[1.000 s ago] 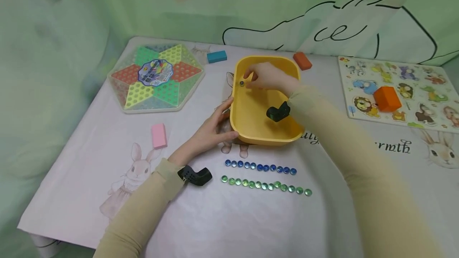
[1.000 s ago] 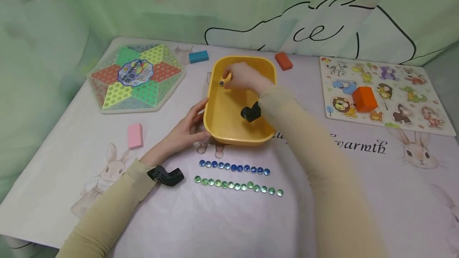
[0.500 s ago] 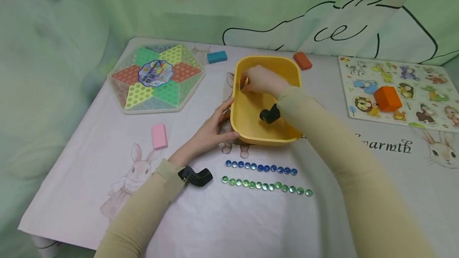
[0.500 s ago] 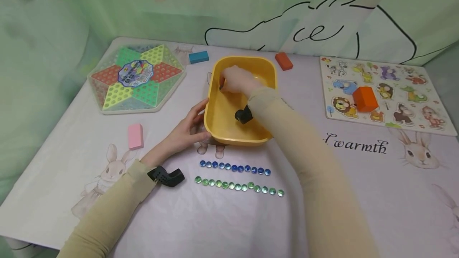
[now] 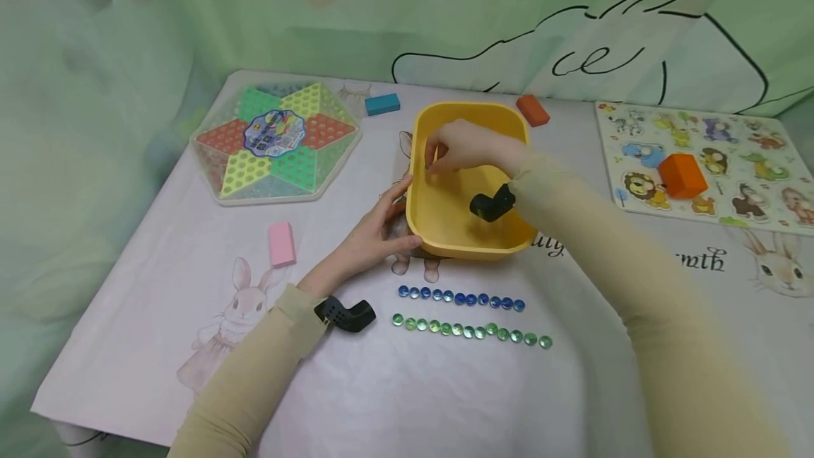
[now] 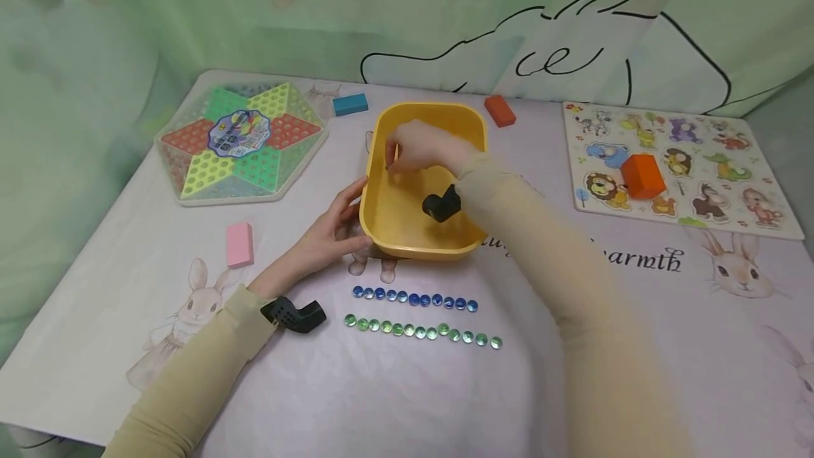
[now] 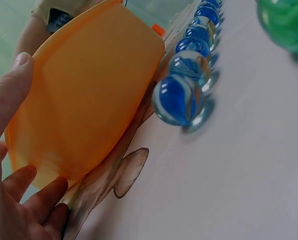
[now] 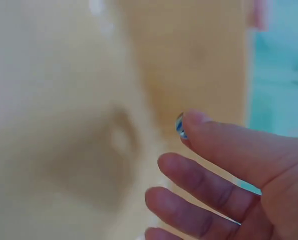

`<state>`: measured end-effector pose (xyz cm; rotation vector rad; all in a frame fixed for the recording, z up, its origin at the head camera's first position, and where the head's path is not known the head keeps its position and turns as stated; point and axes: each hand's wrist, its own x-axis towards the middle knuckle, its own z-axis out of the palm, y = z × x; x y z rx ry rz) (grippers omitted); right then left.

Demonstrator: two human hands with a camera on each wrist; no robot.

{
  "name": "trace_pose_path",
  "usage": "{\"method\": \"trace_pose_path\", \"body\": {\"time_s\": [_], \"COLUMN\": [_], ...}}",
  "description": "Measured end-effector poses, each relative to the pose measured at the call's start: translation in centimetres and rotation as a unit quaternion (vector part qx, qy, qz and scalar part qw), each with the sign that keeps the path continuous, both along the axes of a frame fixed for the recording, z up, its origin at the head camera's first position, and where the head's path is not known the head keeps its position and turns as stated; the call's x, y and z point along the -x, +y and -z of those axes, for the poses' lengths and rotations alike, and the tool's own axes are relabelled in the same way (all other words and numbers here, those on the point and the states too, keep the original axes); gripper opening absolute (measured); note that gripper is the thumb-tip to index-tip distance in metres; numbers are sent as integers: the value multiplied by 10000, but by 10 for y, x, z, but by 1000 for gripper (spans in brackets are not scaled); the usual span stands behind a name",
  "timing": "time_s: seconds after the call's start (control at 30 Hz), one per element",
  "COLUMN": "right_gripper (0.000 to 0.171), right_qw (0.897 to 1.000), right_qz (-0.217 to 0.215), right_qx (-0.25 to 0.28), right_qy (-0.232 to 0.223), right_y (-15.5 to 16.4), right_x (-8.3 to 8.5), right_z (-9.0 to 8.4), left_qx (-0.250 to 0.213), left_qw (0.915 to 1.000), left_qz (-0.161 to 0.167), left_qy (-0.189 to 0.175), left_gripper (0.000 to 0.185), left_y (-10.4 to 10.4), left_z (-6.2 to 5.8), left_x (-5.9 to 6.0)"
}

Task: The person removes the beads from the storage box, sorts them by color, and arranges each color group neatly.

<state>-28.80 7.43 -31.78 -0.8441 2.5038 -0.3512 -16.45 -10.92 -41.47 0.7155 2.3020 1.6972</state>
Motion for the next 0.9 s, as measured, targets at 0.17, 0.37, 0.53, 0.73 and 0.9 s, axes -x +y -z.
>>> {"method": "trace_pose_path", "body": {"time_s": [0.17,0.37,0.53,0.73,0.9], "right_gripper": [17,16,16,14,16], "right_qw": [9990,9964,9924,9811,9538], "right_qz": [-271,-350,-247,-650,-1328], "right_qx": [354,770,1143,1760,2589], "right_qy": [89,-24,-376,-474,-747], "right_y": [14,34,54,82,107], "right_x": [-12,-35,-59,-89,-112], "right_z": [-15,-32,-40,-37,-25], "left_qx": [105,66,95,-25,-113], "left_qw": [9999,9999,9999,10000,9999], "left_qz": [-44,-40,-82,-23,43], "left_qy": [-57,-98,-102,3,60], "left_gripper": [84,84,84,87,86], "left_y": [0,1,0,0,0], "left_z": [-1,-2,0,2,2], "left_x": [0,-1,-1,0,0]}}
